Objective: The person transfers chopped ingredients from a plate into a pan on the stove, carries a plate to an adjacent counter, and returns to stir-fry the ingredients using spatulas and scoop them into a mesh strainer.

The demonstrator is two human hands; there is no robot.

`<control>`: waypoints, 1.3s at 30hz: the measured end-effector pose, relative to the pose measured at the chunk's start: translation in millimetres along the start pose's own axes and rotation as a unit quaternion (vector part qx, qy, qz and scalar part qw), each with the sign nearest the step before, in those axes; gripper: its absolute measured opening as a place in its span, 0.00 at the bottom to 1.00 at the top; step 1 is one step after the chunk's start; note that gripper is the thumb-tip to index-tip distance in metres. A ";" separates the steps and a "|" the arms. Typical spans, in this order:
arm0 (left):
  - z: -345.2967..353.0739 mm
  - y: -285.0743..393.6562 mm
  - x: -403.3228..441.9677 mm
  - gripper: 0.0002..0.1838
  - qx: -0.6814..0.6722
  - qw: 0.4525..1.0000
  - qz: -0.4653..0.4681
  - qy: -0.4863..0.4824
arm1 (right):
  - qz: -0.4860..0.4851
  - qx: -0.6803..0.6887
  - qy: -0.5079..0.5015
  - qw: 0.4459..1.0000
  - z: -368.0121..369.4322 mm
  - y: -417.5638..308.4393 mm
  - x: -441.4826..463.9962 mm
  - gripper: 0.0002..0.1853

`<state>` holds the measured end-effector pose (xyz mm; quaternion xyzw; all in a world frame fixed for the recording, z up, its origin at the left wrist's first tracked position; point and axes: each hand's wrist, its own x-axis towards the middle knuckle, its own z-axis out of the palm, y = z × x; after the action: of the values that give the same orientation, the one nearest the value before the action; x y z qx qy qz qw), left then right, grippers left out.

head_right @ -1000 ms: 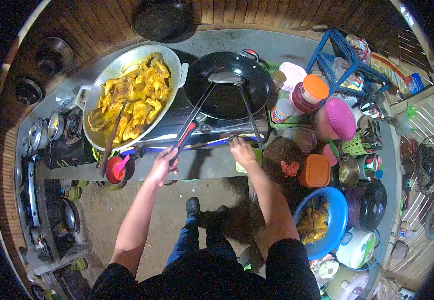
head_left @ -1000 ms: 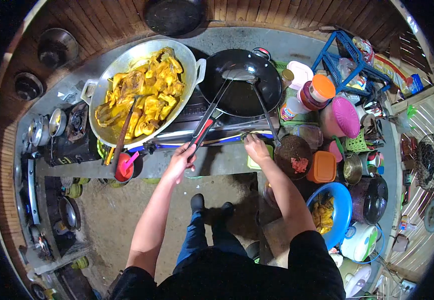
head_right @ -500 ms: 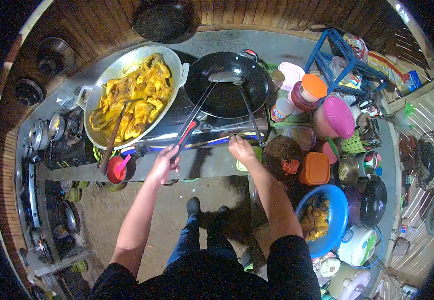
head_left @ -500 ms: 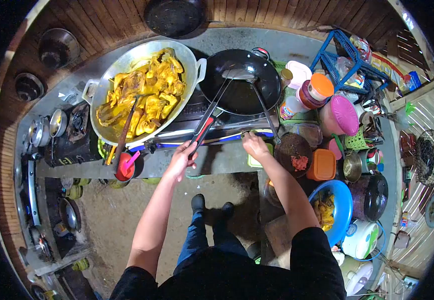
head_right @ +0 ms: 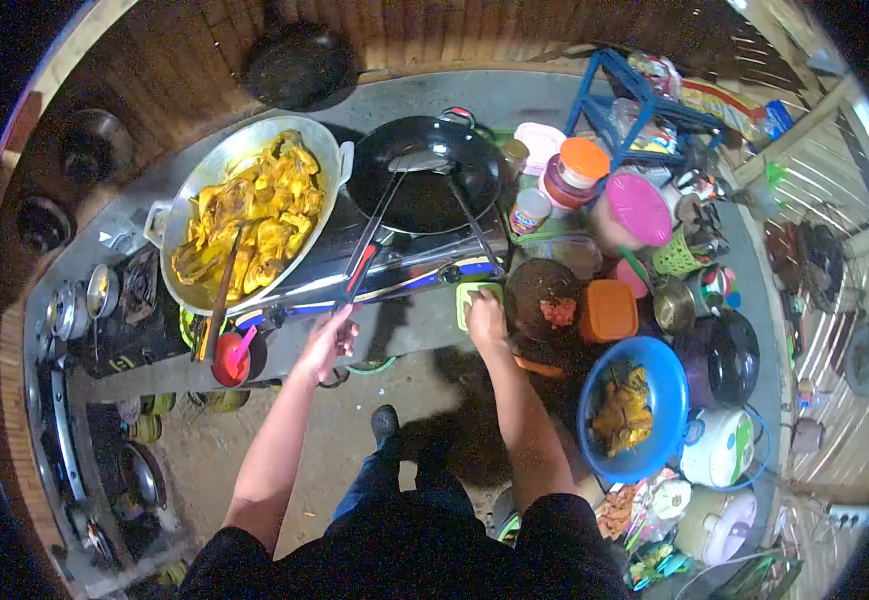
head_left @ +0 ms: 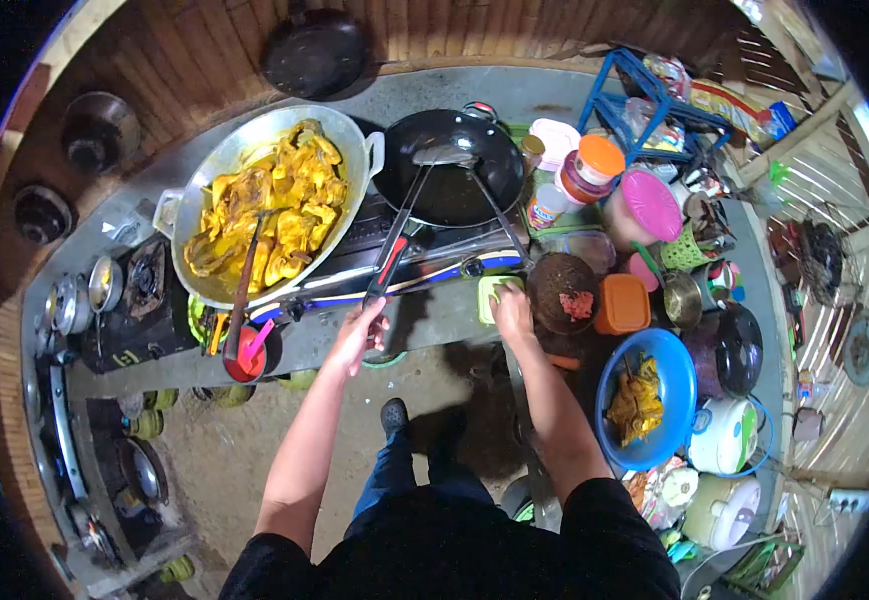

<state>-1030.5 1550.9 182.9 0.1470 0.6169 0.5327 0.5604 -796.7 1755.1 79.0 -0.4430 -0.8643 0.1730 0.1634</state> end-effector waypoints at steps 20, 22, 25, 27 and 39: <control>74.9 -72.4 -16.4 0.17 0.112 0.975 -0.093 -0.166 | 0.253 0.052 0.158 0.953 -63.3 50.7 -136.9 0.09; 94.0 -72.8 -4.2 0.18 0.122 0.974 -0.090 -0.169 | 0.227 0.055 0.175 0.956 -68.6 64.7 -135.7 0.08; 128.4 -73.7 16.2 0.23 0.151 0.973 -0.059 -0.165 | 0.206 0.103 0.199 0.953 -75.6 81.3 -128.1 0.07; 152.7 -78.6 28.1 0.22 0.153 0.975 -0.062 -0.151 | 0.226 0.126 0.193 0.946 -76.0 94.5 -122.7 0.07; 246.8 -124.5 93.4 0.20 0.183 0.982 -0.017 -0.054 | 0.286 0.184 0.180 0.923 -65.2 167.4 -90.5 0.12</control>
<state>-800.2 1696.7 79.0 0.2650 0.6753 0.3928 0.5652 -599.4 1782.3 50.8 -0.6573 -0.6099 0.2851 0.3387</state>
